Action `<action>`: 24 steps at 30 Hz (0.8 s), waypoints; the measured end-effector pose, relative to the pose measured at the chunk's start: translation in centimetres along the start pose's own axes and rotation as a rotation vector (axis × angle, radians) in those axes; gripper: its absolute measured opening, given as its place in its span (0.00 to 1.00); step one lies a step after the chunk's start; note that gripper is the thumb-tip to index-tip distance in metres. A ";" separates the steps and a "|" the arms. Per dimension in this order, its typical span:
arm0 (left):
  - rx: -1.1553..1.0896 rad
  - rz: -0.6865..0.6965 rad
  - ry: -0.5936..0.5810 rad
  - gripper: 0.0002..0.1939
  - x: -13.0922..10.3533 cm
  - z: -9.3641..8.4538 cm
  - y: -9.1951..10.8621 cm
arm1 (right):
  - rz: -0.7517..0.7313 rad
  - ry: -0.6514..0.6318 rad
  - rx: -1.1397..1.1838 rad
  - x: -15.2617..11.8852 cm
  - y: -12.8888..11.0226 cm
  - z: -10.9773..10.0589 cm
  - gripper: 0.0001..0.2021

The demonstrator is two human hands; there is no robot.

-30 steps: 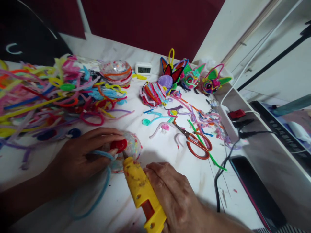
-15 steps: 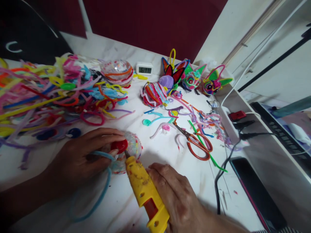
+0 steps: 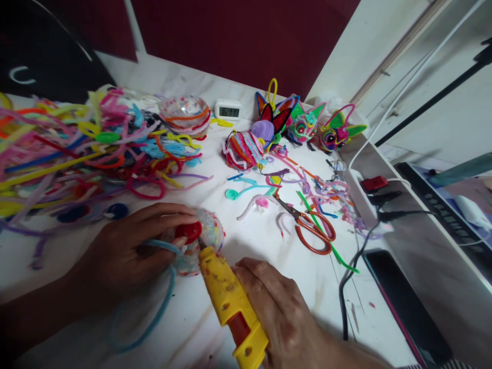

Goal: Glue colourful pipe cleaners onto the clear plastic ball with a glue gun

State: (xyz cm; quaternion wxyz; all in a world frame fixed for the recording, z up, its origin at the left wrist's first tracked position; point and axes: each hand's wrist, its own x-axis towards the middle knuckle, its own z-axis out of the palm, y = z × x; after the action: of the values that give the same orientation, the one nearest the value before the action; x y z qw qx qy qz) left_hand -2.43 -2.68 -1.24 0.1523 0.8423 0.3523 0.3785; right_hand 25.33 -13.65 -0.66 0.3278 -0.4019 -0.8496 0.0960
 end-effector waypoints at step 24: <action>-0.047 -0.095 -0.036 0.23 -0.1 -0.1 0.9 | -0.035 -0.109 -0.163 1.7 -1.0 -2.8 0.26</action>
State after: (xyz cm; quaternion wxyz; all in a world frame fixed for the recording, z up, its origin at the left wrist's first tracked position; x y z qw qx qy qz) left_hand -2.16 -3.38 -0.76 0.1962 0.8275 0.3802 0.3637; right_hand 25.71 -13.36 2.76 0.2487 -0.4065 -0.8781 0.0426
